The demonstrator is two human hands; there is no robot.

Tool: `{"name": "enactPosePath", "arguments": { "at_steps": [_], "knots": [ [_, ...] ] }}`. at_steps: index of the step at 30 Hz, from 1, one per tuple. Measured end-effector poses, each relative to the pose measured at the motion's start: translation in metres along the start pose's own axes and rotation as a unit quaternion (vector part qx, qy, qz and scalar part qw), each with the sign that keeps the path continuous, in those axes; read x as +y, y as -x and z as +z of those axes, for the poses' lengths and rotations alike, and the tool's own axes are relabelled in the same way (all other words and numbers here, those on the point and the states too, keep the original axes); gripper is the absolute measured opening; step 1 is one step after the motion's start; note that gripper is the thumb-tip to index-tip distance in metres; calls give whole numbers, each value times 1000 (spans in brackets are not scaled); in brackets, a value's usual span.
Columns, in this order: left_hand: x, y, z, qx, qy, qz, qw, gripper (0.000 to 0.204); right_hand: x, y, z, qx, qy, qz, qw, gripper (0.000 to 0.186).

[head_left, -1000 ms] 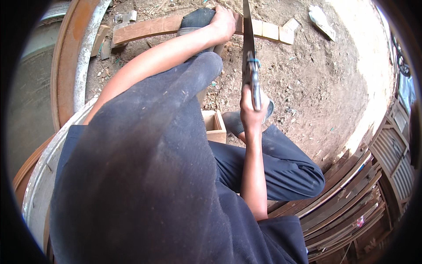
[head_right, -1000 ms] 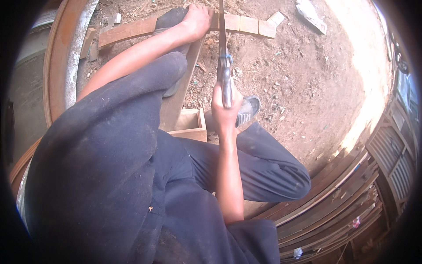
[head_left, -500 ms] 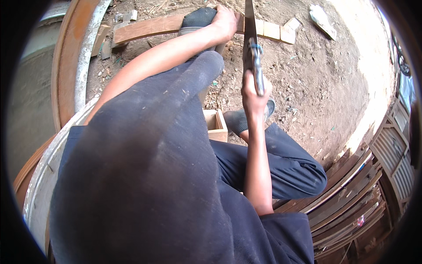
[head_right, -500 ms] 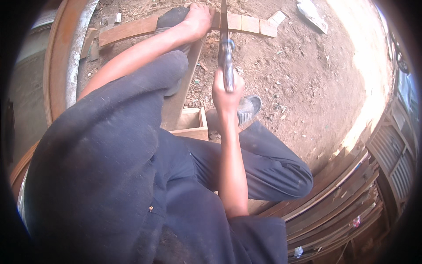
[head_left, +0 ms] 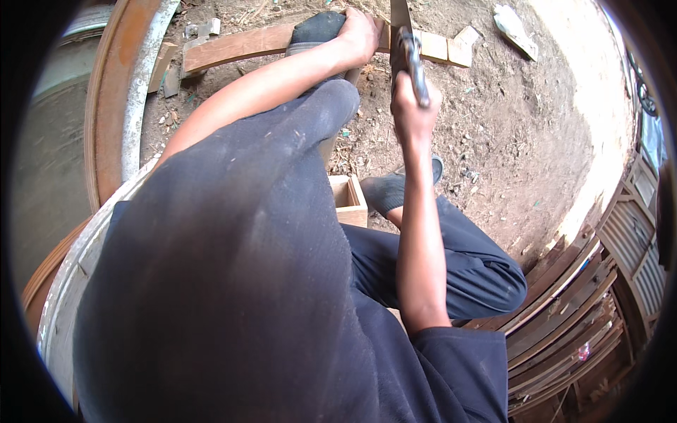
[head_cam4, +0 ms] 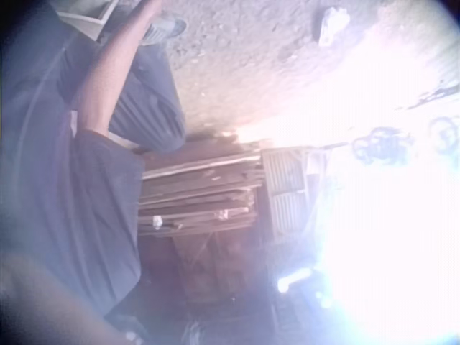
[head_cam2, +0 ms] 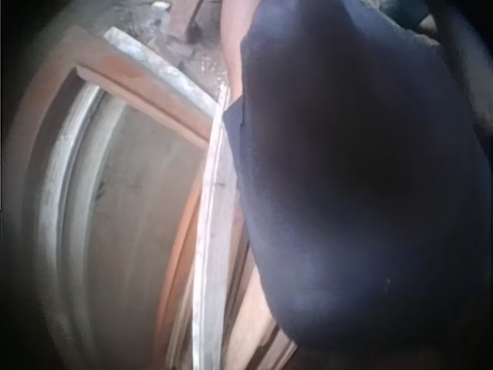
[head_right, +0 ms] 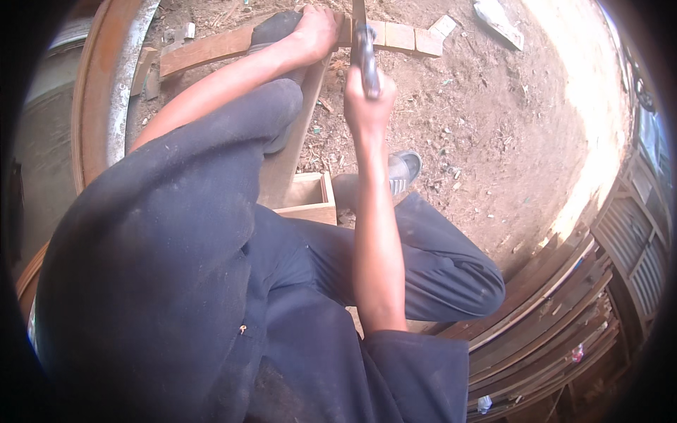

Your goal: The person sits on the ground and uses a hand saw to cut a small piece of wood. They hold the wood steady with their left hand and saw with their right hand, producing sawdust as they work.

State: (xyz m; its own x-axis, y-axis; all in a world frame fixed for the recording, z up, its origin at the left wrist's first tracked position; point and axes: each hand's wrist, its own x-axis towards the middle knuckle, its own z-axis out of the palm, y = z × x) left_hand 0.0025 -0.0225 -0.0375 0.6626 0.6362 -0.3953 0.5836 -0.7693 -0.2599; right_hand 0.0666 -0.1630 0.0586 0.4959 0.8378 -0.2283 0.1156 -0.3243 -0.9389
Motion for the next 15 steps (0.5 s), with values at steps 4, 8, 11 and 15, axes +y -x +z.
{"name": "enactPosePath", "arguments": {
  "at_steps": [4, 8, 11, 15],
  "knots": [
    [-8, 11, -17, -15, 10, 0, 1000, 48, 9, 11, -1, 10, -28, 10, 999, 24],
    [-6, 9, 4, 8, 7, -10, 1000, 48, 23, 75, -16, 4, 4, 23, 1000, 14],
    [-1, 1, 5, 20, 2, -4, 1000, 47, 24, 48, -10, 1, 39, 7, 999, 16],
    [-4, 1, 10, 28, -49, -12, 998, 48, 4, -12, 9, 6, 7, -3, 1000, 25]
  ]
}}
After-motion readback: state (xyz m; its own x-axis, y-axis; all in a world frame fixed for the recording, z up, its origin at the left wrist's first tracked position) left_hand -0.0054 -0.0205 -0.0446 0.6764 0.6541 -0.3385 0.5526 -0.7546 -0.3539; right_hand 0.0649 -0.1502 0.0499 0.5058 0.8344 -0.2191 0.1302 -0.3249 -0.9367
